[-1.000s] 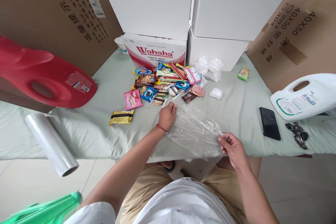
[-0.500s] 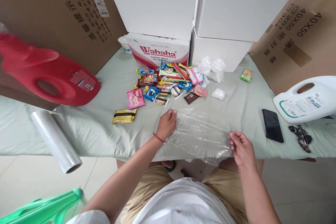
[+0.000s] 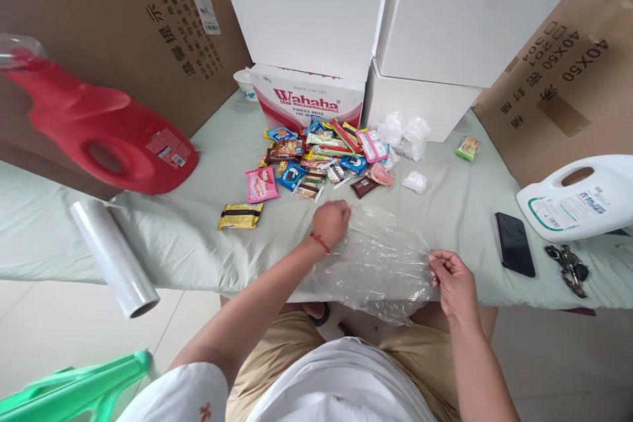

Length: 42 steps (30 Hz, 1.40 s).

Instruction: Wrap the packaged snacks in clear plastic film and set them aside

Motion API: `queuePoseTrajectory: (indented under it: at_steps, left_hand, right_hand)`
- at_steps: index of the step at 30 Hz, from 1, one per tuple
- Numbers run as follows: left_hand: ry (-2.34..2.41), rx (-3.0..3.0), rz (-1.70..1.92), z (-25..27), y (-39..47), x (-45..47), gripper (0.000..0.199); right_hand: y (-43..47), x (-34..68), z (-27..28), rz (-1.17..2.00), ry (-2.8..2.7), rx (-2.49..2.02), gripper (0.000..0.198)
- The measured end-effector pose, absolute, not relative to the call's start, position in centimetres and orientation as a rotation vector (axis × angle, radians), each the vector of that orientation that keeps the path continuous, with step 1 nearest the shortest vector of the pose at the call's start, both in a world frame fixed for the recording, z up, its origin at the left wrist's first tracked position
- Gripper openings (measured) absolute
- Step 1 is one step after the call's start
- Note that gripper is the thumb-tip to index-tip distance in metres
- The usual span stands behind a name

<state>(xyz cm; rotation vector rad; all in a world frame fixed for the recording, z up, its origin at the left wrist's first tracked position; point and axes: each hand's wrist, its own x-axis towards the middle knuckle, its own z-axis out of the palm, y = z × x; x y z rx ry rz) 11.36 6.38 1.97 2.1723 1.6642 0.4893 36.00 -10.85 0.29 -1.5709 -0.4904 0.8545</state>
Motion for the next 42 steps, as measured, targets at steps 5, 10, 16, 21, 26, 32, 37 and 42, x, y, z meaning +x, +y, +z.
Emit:
queuePoseTrajectory:
  at_steps: [5,10,16,21,26,32,37,42]
  left_hand:
    - [1.800,2.001,0.566,0.5,8.1,9.1,0.038]
    - [1.979,1.945,0.909,0.6,7.8,6.8,0.030]
    - [1.686,2.470,1.160,4.1,5.4,6.8,0.021]
    - [1.338,2.672,0.514,3.0,3.1,8.0,0.032]
    - [1.317,2.663,0.285,-0.4,1.6,6.9,0.051]
    - [1.407,2.617,0.285,-0.3,0.9,5.8,0.054]
    - [1.523,2.543,0.289,-0.3,0.9,5.6,0.056]
    - [1.508,2.539,0.292,-0.3,1.0,5.6,0.056]
  right_hand:
    - [-9.8,37.4,-0.1,0.814,-0.586,-1.597,0.044]
    - [-7.7,38.4,0.1,0.826,-0.665,-1.637,0.045]
    - [-5.2,39.3,1.1,0.863,-0.690,-1.800,0.048]
    - [-1.3,38.7,2.2,1.199,-0.705,-1.816,0.038]
    - [2.7,37.6,2.2,1.346,-0.685,-1.577,0.046]
    - [5.2,38.8,1.9,0.997,-0.645,-1.536,0.050]
    - [2.0,38.2,2.5,0.578,-0.663,-1.644,0.035]
    - [-5.7,31.0,2.3,0.427,-1.866,-1.538,0.034]
